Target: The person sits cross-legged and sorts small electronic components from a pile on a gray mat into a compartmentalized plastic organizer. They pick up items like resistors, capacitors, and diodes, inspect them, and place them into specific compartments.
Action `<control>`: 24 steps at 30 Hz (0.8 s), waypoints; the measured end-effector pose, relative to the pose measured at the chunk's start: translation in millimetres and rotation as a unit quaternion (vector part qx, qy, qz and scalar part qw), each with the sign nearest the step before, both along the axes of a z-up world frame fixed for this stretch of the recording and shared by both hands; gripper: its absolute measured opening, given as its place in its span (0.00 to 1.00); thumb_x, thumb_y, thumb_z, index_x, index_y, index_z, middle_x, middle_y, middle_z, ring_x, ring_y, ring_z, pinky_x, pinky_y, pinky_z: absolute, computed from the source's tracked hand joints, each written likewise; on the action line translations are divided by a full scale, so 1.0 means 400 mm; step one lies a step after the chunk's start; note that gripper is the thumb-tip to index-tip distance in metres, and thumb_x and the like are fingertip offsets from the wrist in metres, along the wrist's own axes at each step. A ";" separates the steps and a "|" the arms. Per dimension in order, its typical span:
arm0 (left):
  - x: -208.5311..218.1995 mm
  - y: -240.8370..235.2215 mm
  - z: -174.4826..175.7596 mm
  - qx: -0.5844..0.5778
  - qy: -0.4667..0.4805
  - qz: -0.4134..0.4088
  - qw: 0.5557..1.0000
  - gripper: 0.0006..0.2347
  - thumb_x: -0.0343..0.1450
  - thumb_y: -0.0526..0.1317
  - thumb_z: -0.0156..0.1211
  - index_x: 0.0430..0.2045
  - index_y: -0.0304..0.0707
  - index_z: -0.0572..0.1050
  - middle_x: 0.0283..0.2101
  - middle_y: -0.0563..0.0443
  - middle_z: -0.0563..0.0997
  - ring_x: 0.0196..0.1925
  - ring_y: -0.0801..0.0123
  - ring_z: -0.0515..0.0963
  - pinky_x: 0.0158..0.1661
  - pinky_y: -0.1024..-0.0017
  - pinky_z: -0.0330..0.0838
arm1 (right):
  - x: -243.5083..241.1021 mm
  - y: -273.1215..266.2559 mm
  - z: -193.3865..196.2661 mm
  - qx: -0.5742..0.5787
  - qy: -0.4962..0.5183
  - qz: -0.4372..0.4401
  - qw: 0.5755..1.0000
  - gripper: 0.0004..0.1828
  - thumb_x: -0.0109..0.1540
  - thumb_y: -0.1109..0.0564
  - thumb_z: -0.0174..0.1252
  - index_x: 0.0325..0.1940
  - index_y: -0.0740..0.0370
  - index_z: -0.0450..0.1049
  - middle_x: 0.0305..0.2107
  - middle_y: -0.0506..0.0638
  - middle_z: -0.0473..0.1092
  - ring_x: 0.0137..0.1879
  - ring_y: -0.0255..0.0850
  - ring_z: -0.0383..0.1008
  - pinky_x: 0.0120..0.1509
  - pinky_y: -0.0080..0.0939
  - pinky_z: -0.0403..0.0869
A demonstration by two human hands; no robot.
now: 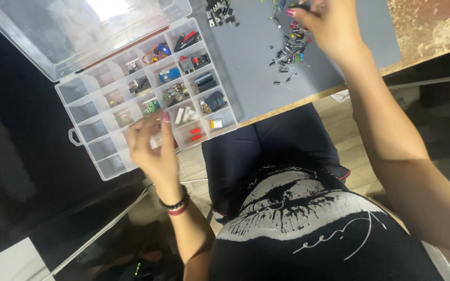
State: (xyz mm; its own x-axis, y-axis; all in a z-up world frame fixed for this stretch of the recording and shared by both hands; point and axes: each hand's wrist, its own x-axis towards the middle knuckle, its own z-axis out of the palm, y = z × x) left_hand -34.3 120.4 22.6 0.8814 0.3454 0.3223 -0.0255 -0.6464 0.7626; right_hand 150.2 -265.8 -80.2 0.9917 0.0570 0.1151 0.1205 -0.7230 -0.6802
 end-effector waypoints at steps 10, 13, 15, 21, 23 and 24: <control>-0.006 -0.048 -0.013 -0.014 0.035 -0.046 0.998 0.06 0.75 0.34 0.61 0.43 0.37 0.82 0.42 0.46 0.76 0.45 0.64 0.79 0.49 0.69 0.77 | 0.017 0.069 0.087 -0.065 -0.026 0.110 0.991 0.11 0.69 0.63 0.69 0.50 0.57 0.74 0.39 0.46 0.71 0.35 0.42 0.66 0.41 0.48 0.65; -0.010 -0.050 -0.006 0.001 0.039 -0.049 0.998 0.07 0.75 0.35 0.61 0.43 0.37 0.82 0.42 0.47 0.77 0.45 0.64 0.79 0.48 0.69 0.76 | 0.009 0.076 0.087 -0.061 -0.016 0.104 0.993 0.09 0.68 0.65 0.66 0.49 0.58 0.73 0.39 0.46 0.72 0.35 0.41 0.69 0.40 0.48 0.66; -0.011 -0.048 -0.012 0.003 0.044 -0.035 0.998 0.06 0.75 0.37 0.62 0.42 0.38 0.83 0.41 0.49 0.78 0.44 0.66 0.80 0.49 0.70 0.76 | 0.005 0.075 0.086 -0.054 -0.030 0.111 0.992 0.09 0.69 0.66 0.66 0.49 0.59 0.74 0.41 0.46 0.73 0.35 0.41 0.73 0.42 0.48 0.67; -0.023 -0.038 -0.033 -0.004 0.034 -0.059 0.998 0.06 0.75 0.35 0.60 0.44 0.37 0.82 0.43 0.47 0.78 0.42 0.66 0.79 0.49 0.69 0.75 | -0.003 0.046 0.060 -0.085 -0.008 0.096 0.992 0.07 0.73 0.62 0.66 0.52 0.58 0.74 0.21 0.45 0.65 0.29 0.42 0.66 0.36 0.49 0.61; -0.020 -0.043 -0.028 -0.006 0.027 -0.059 0.998 0.06 0.76 0.35 0.60 0.43 0.36 0.82 0.43 0.47 0.78 0.43 0.65 0.79 0.48 0.69 0.75 | -0.015 0.046 0.077 -0.056 -0.019 0.100 0.993 0.07 0.74 0.64 0.66 0.52 0.59 0.74 0.25 0.48 0.65 0.31 0.42 0.65 0.38 0.48 0.61; -0.023 -0.045 -0.026 -0.007 0.023 -0.060 0.998 0.06 0.76 0.35 0.60 0.43 0.35 0.82 0.43 0.46 0.78 0.43 0.64 0.79 0.48 0.69 0.76 | -0.023 0.047 0.083 -0.026 -0.028 0.102 0.994 0.07 0.74 0.66 0.65 0.52 0.60 0.74 0.29 0.51 0.65 0.34 0.42 0.64 0.39 0.47 0.61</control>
